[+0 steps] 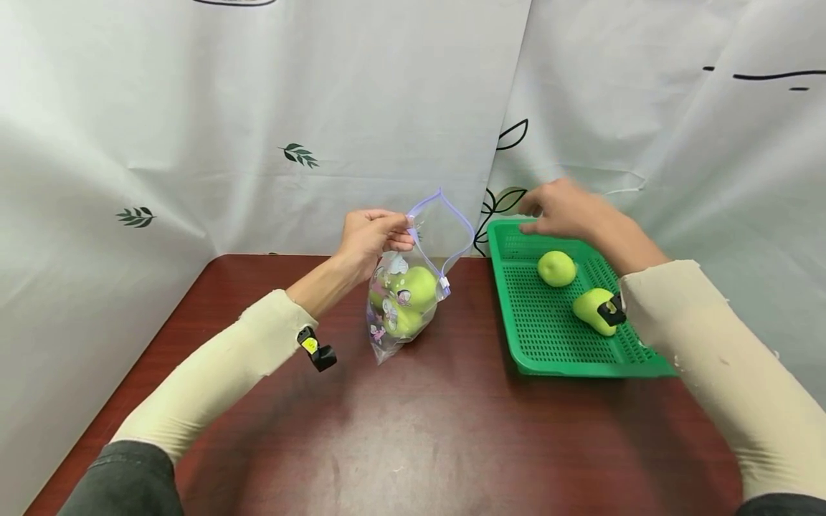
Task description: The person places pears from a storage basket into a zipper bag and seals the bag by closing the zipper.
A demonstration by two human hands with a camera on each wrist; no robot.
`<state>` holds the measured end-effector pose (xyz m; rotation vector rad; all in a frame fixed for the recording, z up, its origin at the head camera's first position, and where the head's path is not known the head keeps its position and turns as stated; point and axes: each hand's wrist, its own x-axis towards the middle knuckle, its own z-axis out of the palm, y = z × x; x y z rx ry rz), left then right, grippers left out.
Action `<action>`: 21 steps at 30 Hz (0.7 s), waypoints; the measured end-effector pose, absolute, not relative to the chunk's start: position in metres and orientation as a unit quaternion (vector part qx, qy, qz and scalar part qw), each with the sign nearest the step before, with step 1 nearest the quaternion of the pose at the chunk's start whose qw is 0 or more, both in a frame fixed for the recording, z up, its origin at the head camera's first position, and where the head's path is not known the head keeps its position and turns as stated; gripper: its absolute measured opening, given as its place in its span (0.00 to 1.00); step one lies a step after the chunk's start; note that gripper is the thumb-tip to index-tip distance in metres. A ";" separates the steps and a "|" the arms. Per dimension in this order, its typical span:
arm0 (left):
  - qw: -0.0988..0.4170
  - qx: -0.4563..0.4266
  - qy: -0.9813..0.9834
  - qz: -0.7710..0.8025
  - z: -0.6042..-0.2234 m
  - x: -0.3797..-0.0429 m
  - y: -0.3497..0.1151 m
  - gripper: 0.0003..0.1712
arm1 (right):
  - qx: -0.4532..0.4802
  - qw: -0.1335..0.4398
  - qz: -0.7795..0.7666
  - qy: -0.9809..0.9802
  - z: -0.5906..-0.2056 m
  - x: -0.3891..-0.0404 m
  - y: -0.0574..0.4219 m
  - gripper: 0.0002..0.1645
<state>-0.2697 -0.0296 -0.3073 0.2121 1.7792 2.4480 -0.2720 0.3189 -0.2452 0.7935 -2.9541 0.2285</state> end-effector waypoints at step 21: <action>0.067 0.061 0.587 0.805 -0.312 -0.268 -0.028 0.11 | 0.264 -0.135 -0.010 -0.955 -0.319 -0.241 0.372 0.28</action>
